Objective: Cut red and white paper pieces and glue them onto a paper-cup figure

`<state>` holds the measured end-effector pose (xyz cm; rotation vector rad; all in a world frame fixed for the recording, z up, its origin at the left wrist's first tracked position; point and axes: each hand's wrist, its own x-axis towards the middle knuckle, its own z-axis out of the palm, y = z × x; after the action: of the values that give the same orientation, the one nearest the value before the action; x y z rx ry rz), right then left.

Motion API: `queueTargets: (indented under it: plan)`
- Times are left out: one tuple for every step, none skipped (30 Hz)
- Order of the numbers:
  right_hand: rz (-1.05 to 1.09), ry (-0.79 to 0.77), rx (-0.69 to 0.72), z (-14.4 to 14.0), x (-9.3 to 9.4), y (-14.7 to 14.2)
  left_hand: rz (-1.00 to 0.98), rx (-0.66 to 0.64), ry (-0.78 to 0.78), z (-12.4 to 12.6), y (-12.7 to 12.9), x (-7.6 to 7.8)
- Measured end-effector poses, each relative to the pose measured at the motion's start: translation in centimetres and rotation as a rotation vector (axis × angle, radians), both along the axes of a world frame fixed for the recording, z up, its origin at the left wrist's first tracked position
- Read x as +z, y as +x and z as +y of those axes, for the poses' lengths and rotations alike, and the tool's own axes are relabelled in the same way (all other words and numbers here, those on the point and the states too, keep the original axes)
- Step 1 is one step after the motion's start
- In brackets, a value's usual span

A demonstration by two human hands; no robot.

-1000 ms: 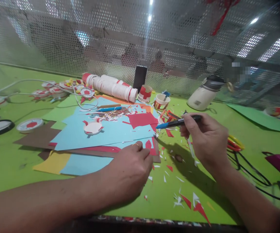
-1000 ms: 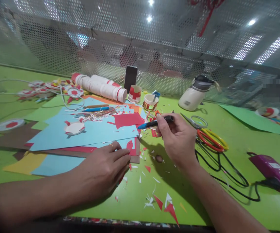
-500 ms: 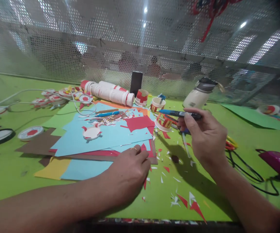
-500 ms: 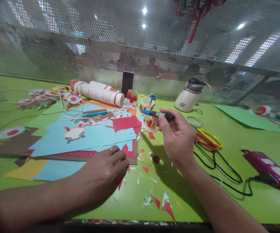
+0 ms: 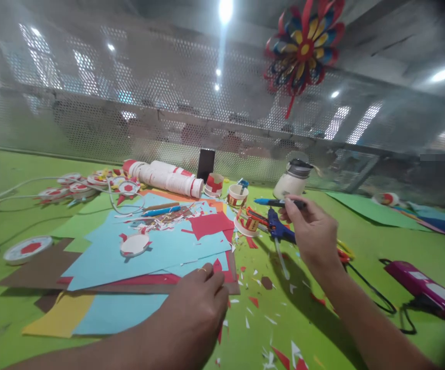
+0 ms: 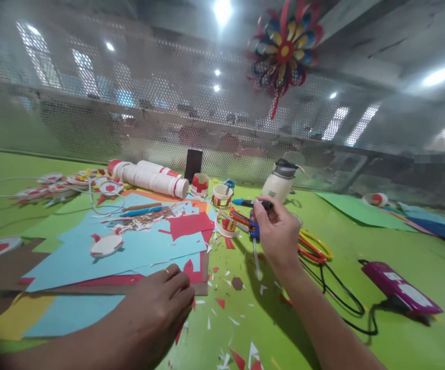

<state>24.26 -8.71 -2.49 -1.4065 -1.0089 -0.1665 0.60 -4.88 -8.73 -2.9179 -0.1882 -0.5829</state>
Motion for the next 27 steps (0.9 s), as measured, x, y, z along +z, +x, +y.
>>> queueTargets:
  plan:
    - [0.018, 0.0, 0.008, 0.0, 0.0, 0.0, -0.01, -0.005, 0.003, 0.0, 0.1, -0.1]
    - [0.039, -0.006, 0.018, 0.0, 0.0, 0.0, -0.019, -0.01, 0.004, 0.1, 0.1, -0.3]
    - [0.056, -0.02, 0.029, 0.0, 0.1, 0.0, -0.026, -0.013, 0.007, 0.2, 0.2, -0.4]
    - [0.067, -0.035, 0.039, 0.1, 0.3, 0.1, -0.029, -0.017, 0.008, 0.2, 0.3, -0.6]
    - [0.068, -0.057, 0.047, 0.4, 0.5, 0.3, -0.024, -0.026, 0.011, 0.3, 0.3, -0.7]
    - [0.056, -0.077, 0.049, 0.8, 0.9, 0.5, -0.013, -0.035, 0.015, 0.3, 0.3, -0.8]
    - [0.035, -0.099, 0.048, 1.4, 1.3, 0.8, 0.001, -0.046, 0.018, 0.3, 0.3, -0.8]
    - [0.005, -0.122, 0.043, 2.2, 1.7, 1.2, 0.018, -0.052, 0.018, 0.3, 0.2, -0.8]
    - [-0.031, -0.144, 0.037, 3.1, 2.1, 1.6, 0.032, -0.053, 0.013, 0.3, 0.1, -0.7]
    - [-0.05, -0.176, 0.027, 4.2, 2.4, 2.1, 0.043, -0.052, 0.005, 0.3, 0.1, -0.7]
    - [-0.051, -0.188, 0.01, 5.3, 2.7, 2.7, 0.05, -0.052, -0.003, 0.2, 0.0, -0.6]
    - [-0.053, -0.195, -0.009, 6.3, 2.8, 3.2, 0.055, -0.054, -0.01, 0.2, -0.1, -0.5]
    - [-0.059, -0.206, -0.025, 7.3, 2.9, 3.7, 0.058, -0.057, -0.013, 0.2, -0.1, -0.5]
    - [-0.066, -0.215, -0.042, 8.2, 2.9, 4.1, 0.056, -0.062, -0.012, 0.3, -0.1, -0.6]
    - [-0.076, -0.226, -0.056, 9.0, 2.9, 4.5, 0.051, -0.066, -0.008, 0.3, 0.0, -0.6]
    - [-0.086, -0.24, -0.066, 9.8, 2.8, 4.8, 0.04, -0.062, -0.003, 0.4, 0.1, -0.8]
    - [-0.094, -0.257, -0.072, 10.5, 2.8, 5.0, 0.026, -0.061, 0.007, 0.4, 0.2, -0.9]
    - [-0.101, -0.275, -0.073, 11.1, 2.7, 5.2, 0.008, -0.061, 0.022, 0.5, 0.3, -1.1]
    - [-0.107, -0.295, -0.071, 11.8, 2.7, 5.3, -0.013, -0.062, 0.043, 0.6, 0.5, -1.3]
    - [-0.111, -0.316, -0.067, 12.5, 2.8, 5.4, -0.035, -0.067, 0.066, 0.7, 0.6, -1.6]
    - [-0.115, -0.34, -0.062, 13.3, 2.8, 5.6, -0.059, -0.075, 0.09, 0.7, 0.8, -1.8]
    - [-0.119, -0.364, -0.061, 14.1, 2.9, 5.7, -0.083, -0.081, 0.111, 0.8, 0.9, -2.0]
    - [-0.124, -0.388, -0.064, 14.8, 3.1, 5.9, -0.108, -0.084, 0.129, 1.0, 1.1, -2.2]
    - [-0.13, -0.411, -0.073, 15.6, 3.3, 6.2, -0.136, -0.084, 0.144, 1.1, 1.2, -2.4]
    - [-0.137, -0.429, -0.089, 16.2, 3.5, 6.5, -0.163, -0.086, 0.156, 1.2, 1.3, -2.6]
    - [-0.145, -0.443, -0.111, 16.7, 3.7, 6.9, -0.187, -0.087, 0.163, 1.3, 1.4, -2.8]
    - [-0.156, -0.45, -0.138, 17.2, 3.8, 7.2, -0.205, -0.091, 0.168, 1.4, 1.5, -3.0]
